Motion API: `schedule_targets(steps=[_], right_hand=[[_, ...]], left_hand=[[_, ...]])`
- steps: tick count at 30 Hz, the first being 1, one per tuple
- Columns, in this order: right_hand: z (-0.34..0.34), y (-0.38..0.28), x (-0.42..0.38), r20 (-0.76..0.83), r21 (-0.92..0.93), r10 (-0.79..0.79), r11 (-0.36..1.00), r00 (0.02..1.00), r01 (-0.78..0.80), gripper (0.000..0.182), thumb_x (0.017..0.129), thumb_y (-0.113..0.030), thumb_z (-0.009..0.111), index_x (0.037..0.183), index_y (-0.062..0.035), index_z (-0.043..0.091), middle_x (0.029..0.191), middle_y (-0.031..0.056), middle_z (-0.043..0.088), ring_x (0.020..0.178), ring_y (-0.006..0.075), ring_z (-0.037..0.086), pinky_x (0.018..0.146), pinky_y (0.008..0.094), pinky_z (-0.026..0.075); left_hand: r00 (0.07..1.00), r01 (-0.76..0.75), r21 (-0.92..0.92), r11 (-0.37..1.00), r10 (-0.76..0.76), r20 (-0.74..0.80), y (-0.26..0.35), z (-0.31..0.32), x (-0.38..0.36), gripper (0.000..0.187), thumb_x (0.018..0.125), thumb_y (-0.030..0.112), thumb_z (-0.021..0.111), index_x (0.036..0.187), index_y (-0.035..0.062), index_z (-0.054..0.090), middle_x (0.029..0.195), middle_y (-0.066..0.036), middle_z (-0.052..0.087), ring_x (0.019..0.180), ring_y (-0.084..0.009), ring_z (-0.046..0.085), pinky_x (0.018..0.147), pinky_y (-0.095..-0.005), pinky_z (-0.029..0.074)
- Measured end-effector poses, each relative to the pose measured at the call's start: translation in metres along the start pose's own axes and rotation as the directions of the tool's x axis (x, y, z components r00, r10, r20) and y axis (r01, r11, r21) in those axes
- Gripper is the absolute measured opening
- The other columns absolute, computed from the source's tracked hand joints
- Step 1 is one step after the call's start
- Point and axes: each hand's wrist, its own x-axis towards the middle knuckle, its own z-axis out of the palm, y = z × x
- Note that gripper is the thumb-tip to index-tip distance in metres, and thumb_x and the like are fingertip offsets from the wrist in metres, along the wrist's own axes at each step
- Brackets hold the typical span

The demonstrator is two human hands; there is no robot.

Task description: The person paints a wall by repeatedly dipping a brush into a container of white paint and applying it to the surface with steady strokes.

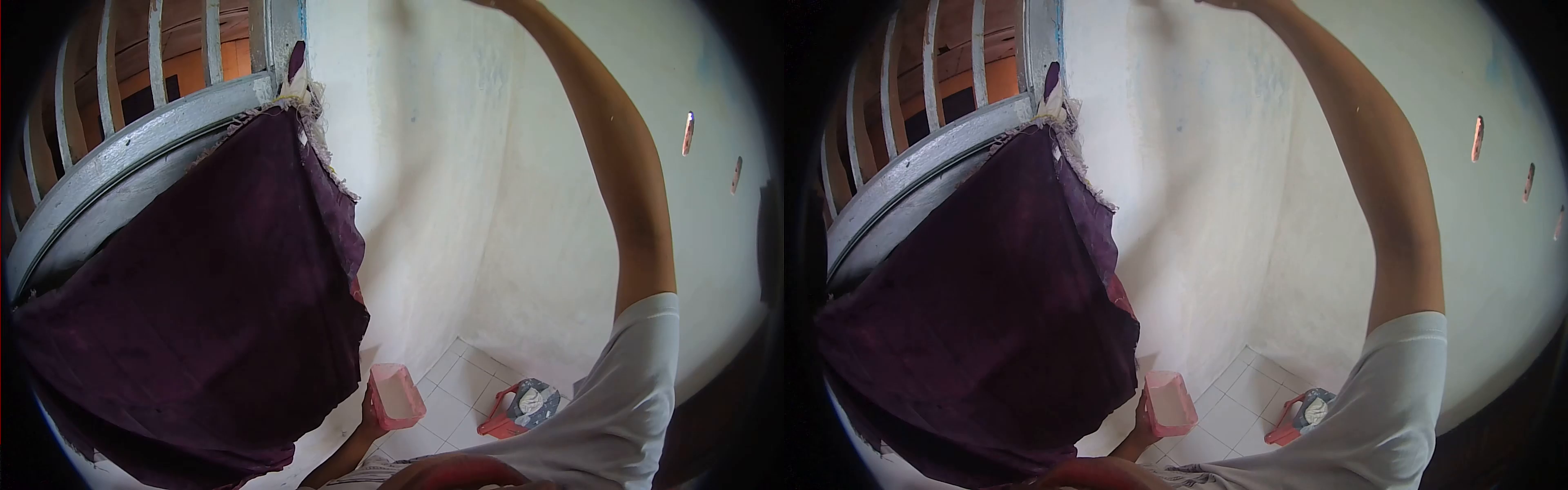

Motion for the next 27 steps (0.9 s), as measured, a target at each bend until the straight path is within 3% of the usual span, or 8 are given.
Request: schedule_targets(steps=[5, 9, 13, 15, 18, 19, 21, 27], right_hand=[[0.091, -0.021, -0.102, 0.224, 0.031, -0.179, 0.984, 0.958, 0.176, 0.023, 0.087, -0.013, 0.067, 0.108, -0.0042, 0.071, 0.080, 0.0184, 0.071, 0.069, 0.0300, 0.067, 0.070, 0.0401, 0.053], [0.105, -0.042, -0.161, 0.795, 0.131, -0.240, 0.965, 0.556, 0.229, 0.027, 0.086, -0.016, 0.067, 0.110, -0.0068, 0.075, 0.085, 0.0186, 0.072, 0.080, 0.0307, 0.068, 0.080, 0.0395, 0.054], [0.085, -0.009, -0.073, 0.555, 0.139, -0.398, 0.910, 0.731, 0.391, 0.031, 0.086, -0.019, 0.068, 0.114, -0.0059, 0.073, 0.082, 0.0152, 0.073, 0.079, 0.0262, 0.069, 0.078, 0.0387, 0.054], [0.023, -0.012, -0.013, 0.461, 0.065, -0.195, 0.980, 0.866, 0.186, 0.031, 0.087, -0.018, 0.065, 0.115, -0.0076, 0.074, 0.079, 0.0113, 0.074, 0.069, 0.0183, 0.069, 0.063, 0.0342, 0.055], [-0.009, 0.036, 0.063, -0.026, -0.093, -0.299, 0.951, 0.954, 0.296, 0.027, 0.087, -0.022, 0.068, 0.112, -0.0136, 0.076, 0.074, 0.0079, 0.072, 0.056, 0.0144, 0.060, 0.053, 0.0308, 0.049], [-0.035, 0.014, 0.063, -0.061, -0.109, -0.010, 0.994, 0.998, 0.003, 0.031, 0.091, -0.019, 0.064, 0.119, -0.0071, 0.072, 0.098, 0.0186, 0.075, 0.085, 0.0276, 0.071, 0.078, 0.0390, 0.056], [-0.041, 0.016, 0.074, -0.239, 0.053, 0.104, 0.994, 0.965, -0.094, 0.030, 0.095, -0.018, 0.063, 0.122, -0.0071, 0.071, 0.099, 0.0169, 0.075, 0.088, 0.0249, 0.070, 0.080, 0.0378, 0.055], [-0.013, 0.032, 0.087, -0.186, 0.096, 0.112, 0.991, 0.976, -0.095, 0.029, 0.096, -0.019, 0.063, 0.121, -0.0064, 0.072, 0.094, 0.0147, 0.074, 0.084, 0.0219, 0.068, 0.078, 0.0373, 0.054]], left_hand=[[1.000, 0.007, -0.034, 0.999, -0.007, -0.005, -0.005, -0.011, 0.001, 0.075, 0.098, 0.068, 0.037, 0.151, 0.0148, 0.040, 0.139, -0.010, 0.055, 0.129, -0.0295, 0.055, 0.109, -0.0534, 0.044], [1.000, 0.007, -0.026, 1.000, -0.006, 0.006, -0.009, -0.013, 0.004, 0.075, 0.098, 0.068, 0.038, 0.151, 0.0149, 0.040, 0.139, -0.010, 0.054, 0.129, -0.0296, 0.054, 0.109, -0.0536, 0.044], [0.999, 0.026, -0.029, 0.999, -0.025, 0.030, -0.013, -0.017, 0.012, 0.075, 0.098, 0.068, 0.038, 0.151, 0.0150, 0.040, 0.140, -0.010, 0.054, 0.130, -0.0296, 0.054, 0.109, -0.0537, 0.043], [0.999, 0.026, -0.029, 0.999, -0.025, 0.039, -0.014, -0.019, 0.017, 0.075, 0.098, 0.068, 0.038, 0.151, 0.0151, 0.040, 0.140, -0.010, 0.054, 0.130, -0.0296, 0.054, 0.109, -0.0538, 0.043], [0.998, 0.035, -0.034, 0.999, -0.033, 0.046, -0.017, -0.019, 0.022, 0.074, 0.098, 0.068, 0.038, 0.151, 0.0152, 0.040, 0.140, -0.010, 0.054, 0.130, -0.0297, 0.054, 0.109, -0.0539, 0.043], [0.998, 0.036, -0.037, 0.999, -0.034, 0.050, -0.016, -0.017, 0.023, 0.074, 0.098, 0.068, 0.038, 0.151, 0.0153, 0.040, 0.140, -0.010, 0.054, 0.130, -0.0297, 0.054, 0.109, -0.0539, 0.043], [0.998, 0.040, -0.038, 0.998, -0.038, 0.054, -0.017, -0.016, 0.023, 0.074, 0.098, 0.068, 0.039, 0.151, 0.0153, 0.040, 0.140, -0.010, 0.054, 0.130, -0.0297, 0.054, 0.109, -0.0540, 0.043], [0.998, 0.037, -0.043, 0.998, -0.034, 0.057, -0.014, -0.015, 0.025, 0.074, 0.098, 0.067, 0.039, 0.150, 0.0156, 0.040, 0.140, -0.010, 0.054, 0.130, -0.0298, 0.054, 0.110, -0.0542, 0.043]])
